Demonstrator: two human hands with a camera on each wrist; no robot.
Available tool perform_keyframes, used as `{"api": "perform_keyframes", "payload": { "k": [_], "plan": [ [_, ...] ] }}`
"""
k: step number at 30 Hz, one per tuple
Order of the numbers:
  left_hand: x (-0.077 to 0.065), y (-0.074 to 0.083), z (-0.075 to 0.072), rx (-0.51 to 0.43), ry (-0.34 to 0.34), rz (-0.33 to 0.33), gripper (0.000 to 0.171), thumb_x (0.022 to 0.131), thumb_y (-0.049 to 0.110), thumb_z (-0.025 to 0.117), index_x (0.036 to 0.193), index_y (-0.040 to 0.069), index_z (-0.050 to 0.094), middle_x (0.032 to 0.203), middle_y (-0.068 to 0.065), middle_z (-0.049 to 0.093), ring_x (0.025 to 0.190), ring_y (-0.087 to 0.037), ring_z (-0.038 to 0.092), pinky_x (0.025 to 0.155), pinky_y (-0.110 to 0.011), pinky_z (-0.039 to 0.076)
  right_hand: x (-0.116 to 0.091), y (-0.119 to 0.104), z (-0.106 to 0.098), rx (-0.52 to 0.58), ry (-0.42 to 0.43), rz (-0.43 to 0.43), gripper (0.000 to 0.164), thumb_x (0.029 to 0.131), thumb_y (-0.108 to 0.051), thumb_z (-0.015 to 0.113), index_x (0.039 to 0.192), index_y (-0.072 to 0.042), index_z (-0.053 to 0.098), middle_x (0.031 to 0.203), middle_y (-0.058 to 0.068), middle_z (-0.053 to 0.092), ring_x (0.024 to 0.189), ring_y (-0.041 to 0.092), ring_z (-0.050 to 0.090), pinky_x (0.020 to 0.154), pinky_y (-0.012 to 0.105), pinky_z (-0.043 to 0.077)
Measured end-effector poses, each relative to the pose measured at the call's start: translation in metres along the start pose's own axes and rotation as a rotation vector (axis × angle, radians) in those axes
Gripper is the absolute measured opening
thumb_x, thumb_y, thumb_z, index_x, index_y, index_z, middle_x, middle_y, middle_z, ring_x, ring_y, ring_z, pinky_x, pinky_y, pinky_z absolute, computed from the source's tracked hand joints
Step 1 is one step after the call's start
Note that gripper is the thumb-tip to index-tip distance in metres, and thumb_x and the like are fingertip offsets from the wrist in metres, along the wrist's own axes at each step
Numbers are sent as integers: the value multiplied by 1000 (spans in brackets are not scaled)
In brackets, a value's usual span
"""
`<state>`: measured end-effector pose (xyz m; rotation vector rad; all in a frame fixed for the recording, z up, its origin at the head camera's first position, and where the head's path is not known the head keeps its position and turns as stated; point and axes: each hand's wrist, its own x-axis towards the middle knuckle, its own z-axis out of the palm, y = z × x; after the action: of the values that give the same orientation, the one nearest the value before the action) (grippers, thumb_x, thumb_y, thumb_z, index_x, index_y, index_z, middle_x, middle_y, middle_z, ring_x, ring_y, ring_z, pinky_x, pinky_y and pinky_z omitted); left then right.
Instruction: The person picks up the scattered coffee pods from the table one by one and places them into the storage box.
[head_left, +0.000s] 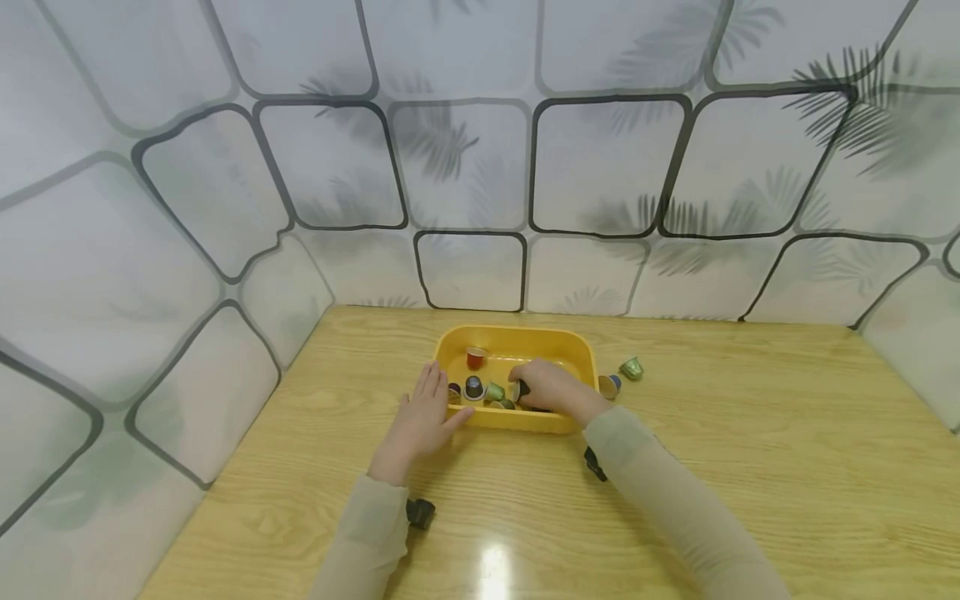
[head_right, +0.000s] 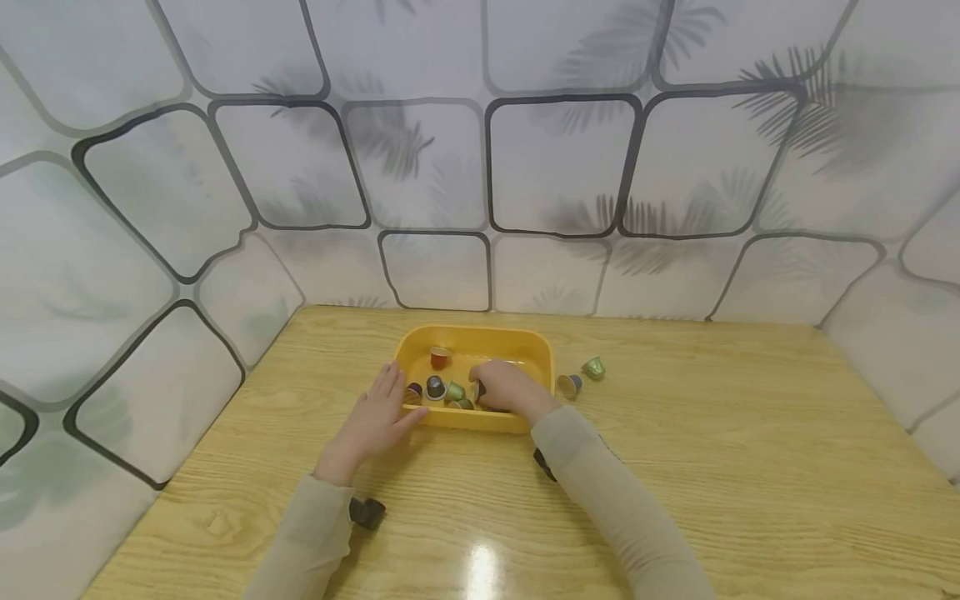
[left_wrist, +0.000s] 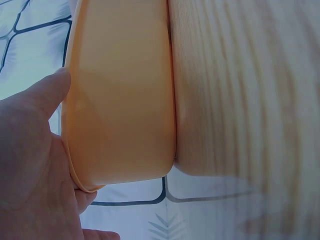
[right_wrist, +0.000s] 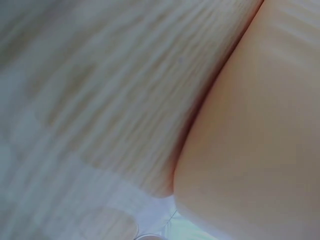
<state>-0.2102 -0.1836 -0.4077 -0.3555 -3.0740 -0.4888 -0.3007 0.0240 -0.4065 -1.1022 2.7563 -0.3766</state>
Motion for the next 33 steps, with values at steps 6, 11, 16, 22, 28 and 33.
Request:
{"api": "perform_keyframes", "payload": {
  "k": [6,11,16,22,28,33],
  "plan": [
    [0,-1,0,-10,2,1,76,90,48,39,137,-8,17,144,-20,3,132,-30,2,95,-60,20,0,1,1,-4,4,0,31,76,-7,67,106,-2,61,104,11,61,96,25,56,83,38,43],
    [-1,-1,0,-11,6,2,76,90,48,39,137,-8,18,144,-20,4,132,-30,2,95,-60,20,0,1,0,1,9,-8,30,76,-7,67,106,-1,61,104,11,61,96,25,56,83,37,43],
    [-1,0,0,-12,3,2,77,90,50,38,137,-8,18,144,-21,3,132,-30,2,95,-60,19,-1,0,0,13,2,-2,31,76,-8,67,106,-1,61,104,11,61,96,25,55,83,37,43],
    [-1,1,-1,-13,3,6,78,90,51,38,137,-8,18,144,-21,4,132,-31,2,95,-60,20,-3,1,-1,34,5,9,33,77,-8,67,108,-1,60,106,12,60,98,25,55,85,38,42],
    [-1,0,0,-6,-4,2,79,90,52,36,137,-8,17,144,-21,4,132,-29,1,95,-59,20,-6,2,-5,66,8,34,34,79,-11,65,111,-2,58,106,10,60,95,23,55,82,36,43],
    [-1,0,-1,-10,-5,0,78,90,51,37,137,-8,17,144,-21,4,132,-29,1,95,-59,20,-9,2,-9,114,4,63,35,82,-14,63,114,-3,57,108,9,59,97,22,55,81,36,44]
  ]
}}
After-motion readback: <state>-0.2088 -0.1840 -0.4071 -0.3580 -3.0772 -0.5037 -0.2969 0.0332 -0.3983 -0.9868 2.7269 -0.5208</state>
